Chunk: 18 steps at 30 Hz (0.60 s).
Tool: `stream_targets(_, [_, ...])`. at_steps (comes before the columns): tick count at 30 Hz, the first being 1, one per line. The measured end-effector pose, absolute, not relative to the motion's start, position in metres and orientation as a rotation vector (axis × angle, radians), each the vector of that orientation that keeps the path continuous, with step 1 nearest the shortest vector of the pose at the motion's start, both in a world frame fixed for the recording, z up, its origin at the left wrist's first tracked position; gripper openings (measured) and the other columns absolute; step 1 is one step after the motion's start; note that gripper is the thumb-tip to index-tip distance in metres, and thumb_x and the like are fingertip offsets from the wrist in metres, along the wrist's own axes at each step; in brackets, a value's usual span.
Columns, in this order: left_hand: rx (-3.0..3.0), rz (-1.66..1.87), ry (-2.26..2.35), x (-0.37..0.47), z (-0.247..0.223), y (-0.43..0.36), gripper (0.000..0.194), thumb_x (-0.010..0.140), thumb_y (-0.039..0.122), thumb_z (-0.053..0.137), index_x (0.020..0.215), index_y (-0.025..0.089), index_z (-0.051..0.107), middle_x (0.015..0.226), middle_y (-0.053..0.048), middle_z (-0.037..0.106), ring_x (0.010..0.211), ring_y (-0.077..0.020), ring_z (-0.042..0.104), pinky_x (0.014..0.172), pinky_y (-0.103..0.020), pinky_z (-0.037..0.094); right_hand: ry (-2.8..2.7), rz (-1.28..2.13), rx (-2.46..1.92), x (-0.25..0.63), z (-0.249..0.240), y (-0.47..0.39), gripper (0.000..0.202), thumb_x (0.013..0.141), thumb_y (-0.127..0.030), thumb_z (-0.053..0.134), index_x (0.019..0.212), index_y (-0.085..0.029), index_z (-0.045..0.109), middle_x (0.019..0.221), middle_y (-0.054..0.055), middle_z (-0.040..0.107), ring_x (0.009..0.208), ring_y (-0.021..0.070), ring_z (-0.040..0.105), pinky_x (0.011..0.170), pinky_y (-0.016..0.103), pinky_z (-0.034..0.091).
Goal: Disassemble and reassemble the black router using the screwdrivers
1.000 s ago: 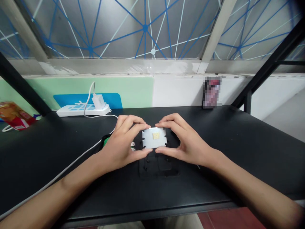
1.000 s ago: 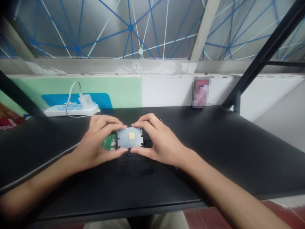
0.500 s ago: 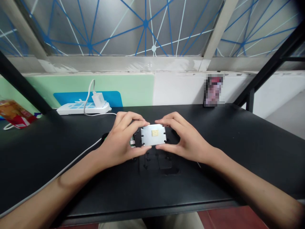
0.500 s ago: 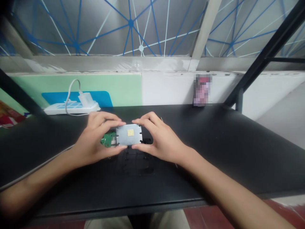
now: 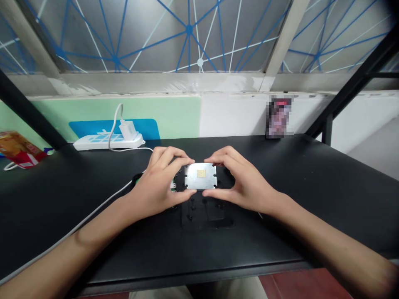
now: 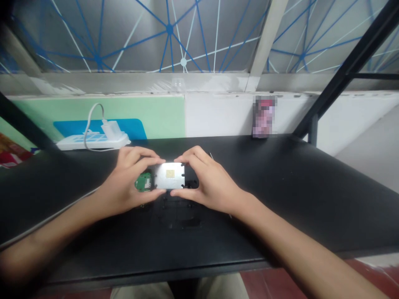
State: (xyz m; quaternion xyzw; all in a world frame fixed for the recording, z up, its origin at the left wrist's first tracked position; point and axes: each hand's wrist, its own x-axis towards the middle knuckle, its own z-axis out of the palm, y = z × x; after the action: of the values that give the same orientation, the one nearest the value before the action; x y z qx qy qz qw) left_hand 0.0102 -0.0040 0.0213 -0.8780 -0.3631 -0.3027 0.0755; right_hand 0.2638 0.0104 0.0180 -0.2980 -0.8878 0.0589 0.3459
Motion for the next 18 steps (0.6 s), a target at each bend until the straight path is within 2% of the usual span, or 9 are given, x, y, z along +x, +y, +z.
stream_targets(5, [-2.605, -0.879, -1.045, 0.013, 0.02, -0.004, 0.047, 0.08, 0.024, 0.081, 0.121, 0.017, 0.061, 0.12, -0.011, 0.06, 0.112, -0.0313, 0.047, 0.098, -0.046, 0.045, -2.265, 0.107, -0.682, 0.262, 0.017, 0.009, 0.06, 0.08, -0.05, 0.081, 0.126, -0.022, 0.056, 0.114, 0.009, 0.061, 0.1, 0.022, 0.064, 0.082, 0.038, 0.059])
stream_targets(11, [-2.568, -0.9, -1.005, 0.02, 0.022, -0.008, 0.041, 0.084, 0.032, 0.078, 0.118, 0.014, 0.062, 0.117, -0.013, 0.062, 0.107, -0.0313, 0.05, 0.094, -0.047, 0.047, -2.211, 0.076, -0.602, 0.257, 0.019, 0.002, 0.063, 0.077, -0.051, 0.084, 0.125, -0.021, 0.057, 0.111, 0.009, 0.063, 0.1, 0.0215, 0.065, 0.083, 0.036, 0.059])
stream_targets(18, [-2.567, -0.946, -0.972, 0.024, 0.023, -0.011, 0.039, 0.085, 0.032, 0.077, 0.116, 0.013, 0.063, 0.116, -0.014, 0.063, 0.107, -0.0327, 0.051, 0.094, -0.049, 0.045, -2.197, 0.089, -0.54, 0.252, 0.017, 0.002, 0.067, 0.073, -0.048, 0.088, 0.124, -0.018, 0.057, 0.11, 0.009, 0.063, 0.1, 0.0211, 0.064, 0.085, 0.034, 0.058])
